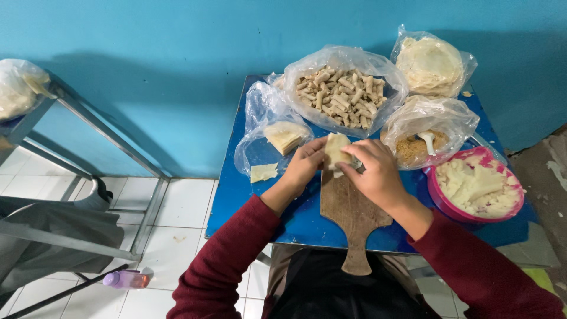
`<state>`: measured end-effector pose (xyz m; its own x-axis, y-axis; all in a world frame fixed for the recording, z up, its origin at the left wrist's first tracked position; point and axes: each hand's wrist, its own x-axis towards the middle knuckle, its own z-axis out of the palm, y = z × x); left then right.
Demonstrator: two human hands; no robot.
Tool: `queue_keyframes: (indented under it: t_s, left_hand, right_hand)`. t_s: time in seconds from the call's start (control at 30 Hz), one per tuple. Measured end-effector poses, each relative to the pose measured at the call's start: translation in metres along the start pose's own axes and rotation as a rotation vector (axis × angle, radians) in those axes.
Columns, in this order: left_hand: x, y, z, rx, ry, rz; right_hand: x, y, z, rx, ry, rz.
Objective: The person takes thin pastry sheets from a cutting board, spoons a brown filling from a plastic bag onto a sheet, folds and rolls the sheet around the filling by hand, and places the finished roll into a pink bowl or into a large bag of completed rolls. The person repeats this cycle throughout the clip.
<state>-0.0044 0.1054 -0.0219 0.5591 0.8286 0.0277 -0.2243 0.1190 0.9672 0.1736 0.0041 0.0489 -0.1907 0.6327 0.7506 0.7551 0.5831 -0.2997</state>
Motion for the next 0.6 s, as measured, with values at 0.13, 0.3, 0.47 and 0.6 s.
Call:
queue_keyframes:
  t_s: [0.13,0.3,0.47,0.6]
  left_hand:
    - [0.000,-0.001,0.000,0.061,-0.078,0.090]
    - [0.007,-0.013,-0.004,0.029,0.005,0.048]
    - [0.016,-0.025,-0.014,-0.024,0.189,0.184]
    - [0.014,-0.023,-0.017,-0.032,0.257,0.247]
  right_hand:
    - [-0.005,0.015,0.009,0.081,0.025,0.087]
    - [-0.012,0.033,0.015,0.483,-0.126,0.768]
    - [-0.011,0.042,0.003,0.220,0.148,0.414]
    - [-0.014,0.031,0.001,-0.153,-0.155,0.132]
